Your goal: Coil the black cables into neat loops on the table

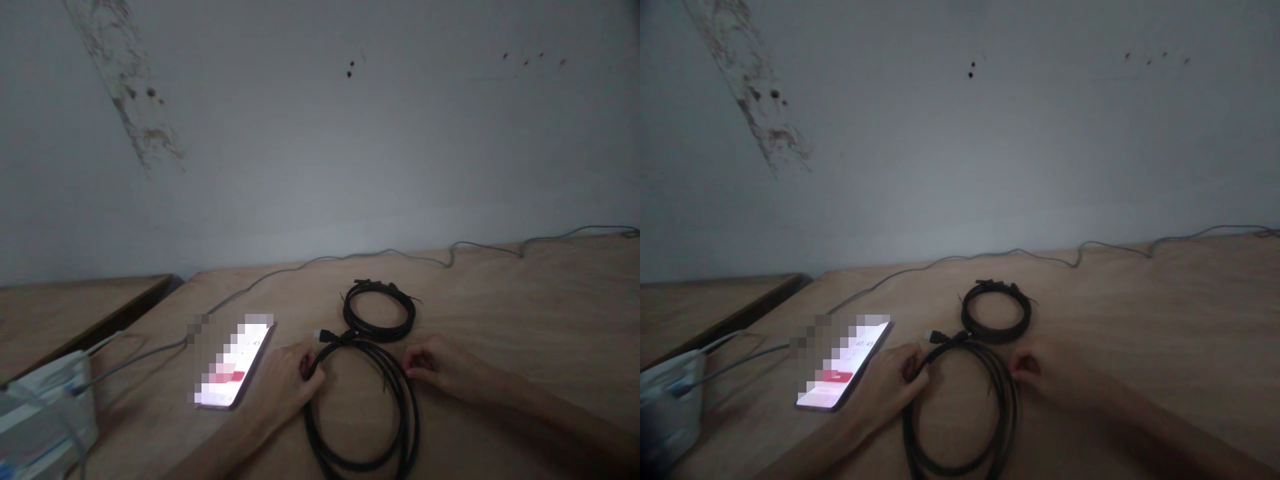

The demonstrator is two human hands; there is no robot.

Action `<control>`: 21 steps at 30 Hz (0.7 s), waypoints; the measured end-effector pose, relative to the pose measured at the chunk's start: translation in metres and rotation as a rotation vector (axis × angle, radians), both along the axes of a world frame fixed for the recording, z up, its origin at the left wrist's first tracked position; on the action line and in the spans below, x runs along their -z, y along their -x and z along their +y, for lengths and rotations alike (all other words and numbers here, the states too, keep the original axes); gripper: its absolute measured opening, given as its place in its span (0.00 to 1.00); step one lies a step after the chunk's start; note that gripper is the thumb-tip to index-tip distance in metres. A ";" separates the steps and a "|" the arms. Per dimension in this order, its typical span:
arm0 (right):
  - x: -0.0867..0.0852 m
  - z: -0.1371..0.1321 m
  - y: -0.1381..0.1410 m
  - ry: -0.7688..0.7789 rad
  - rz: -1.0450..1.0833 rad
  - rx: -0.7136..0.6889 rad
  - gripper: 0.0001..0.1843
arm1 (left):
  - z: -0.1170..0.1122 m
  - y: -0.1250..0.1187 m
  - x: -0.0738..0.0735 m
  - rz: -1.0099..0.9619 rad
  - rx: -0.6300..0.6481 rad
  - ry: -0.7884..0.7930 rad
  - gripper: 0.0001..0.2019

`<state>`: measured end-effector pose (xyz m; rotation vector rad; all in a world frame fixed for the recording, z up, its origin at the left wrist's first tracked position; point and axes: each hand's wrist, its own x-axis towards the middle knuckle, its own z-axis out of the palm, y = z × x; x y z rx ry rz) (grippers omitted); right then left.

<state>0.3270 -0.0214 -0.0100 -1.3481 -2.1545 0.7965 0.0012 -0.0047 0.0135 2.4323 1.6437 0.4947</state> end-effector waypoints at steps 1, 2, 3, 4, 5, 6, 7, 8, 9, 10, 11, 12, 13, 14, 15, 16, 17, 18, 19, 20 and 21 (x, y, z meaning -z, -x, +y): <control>-0.001 0.001 0.000 0.012 0.008 0.000 0.10 | 0.000 0.000 0.000 0.005 0.002 0.002 0.09; -0.003 0.002 0.000 0.026 0.016 -0.007 0.11 | 0.000 0.000 -0.001 0.011 0.007 0.004 0.10; -0.006 0.003 -0.001 0.040 0.024 -0.020 0.12 | 0.001 0.000 -0.001 0.017 0.010 0.007 0.10; -0.008 0.004 -0.001 0.053 0.034 -0.036 0.12 | 0.001 0.000 -0.001 0.023 0.016 0.011 0.10; -0.011 0.005 -0.002 0.063 0.042 -0.053 0.13 | 0.001 0.000 -0.001 0.027 0.024 0.014 0.10; -0.014 0.005 -0.002 0.069 0.044 -0.068 0.13 | 0.002 0.000 -0.001 0.029 0.031 0.013 0.10; -0.017 0.006 -0.002 0.067 0.039 -0.081 0.12 | 0.002 0.000 0.000 0.030 0.037 0.008 0.10; -0.019 0.007 -0.003 0.057 0.026 -0.092 0.11 | 0.003 0.000 0.000 0.031 0.046 0.002 0.11; -0.021 0.007 -0.003 0.039 0.008 -0.099 0.11 | 0.003 0.001 0.000 0.032 0.054 -0.004 0.11; -0.022 0.007 -0.003 0.017 -0.013 -0.104 0.10 | 0.002 0.001 0.001 0.033 0.060 -0.010 0.11; -0.023 0.008 -0.003 -0.008 -0.033 -0.108 0.10 | 0.002 0.001 0.001 0.033 0.060 -0.016 0.12; -0.023 0.008 -0.002 -0.034 -0.049 -0.112 0.10 | 0.002 0.001 0.001 0.032 0.059 -0.021 0.13; -0.023 0.008 -0.001 -0.057 -0.060 -0.116 0.11 | 0.001 0.001 0.000 0.028 0.056 -0.024 0.13; -0.023 0.009 0.000 -0.071 -0.064 -0.117 0.12 | 0.001 0.000 0.000 0.023 0.053 -0.024 0.13; -0.022 0.009 0.001 -0.075 -0.063 -0.117 0.12 | 0.000 0.000 -0.001 0.015 0.052 -0.023 0.13; -0.021 0.009 0.001 -0.069 -0.060 -0.115 0.11 | 0.000 0.000 -0.001 0.008 0.051 -0.019 0.14; -0.020 0.010 0.002 -0.058 -0.060 -0.107 0.10 | -0.001 0.000 -0.001 0.002 0.051 -0.016 0.14; -0.018 0.010 0.003 -0.047 -0.062 -0.093 0.09 | -0.001 0.000 -0.001 0.000 0.053 -0.016 0.14; -0.017 0.010 0.003 -0.038 -0.067 -0.078 0.08 | -0.001 0.000 -0.001 0.000 0.056 -0.017 0.14; -0.017 0.009 0.002 -0.037 -0.077 -0.064 0.07 | 0.000 0.000 -0.001 0.003 0.058 -0.021 0.14; -0.016 0.009 0.002 -0.044 -0.085 -0.054 0.07 | 0.000 0.000 0.000 0.008 0.058 -0.024 0.14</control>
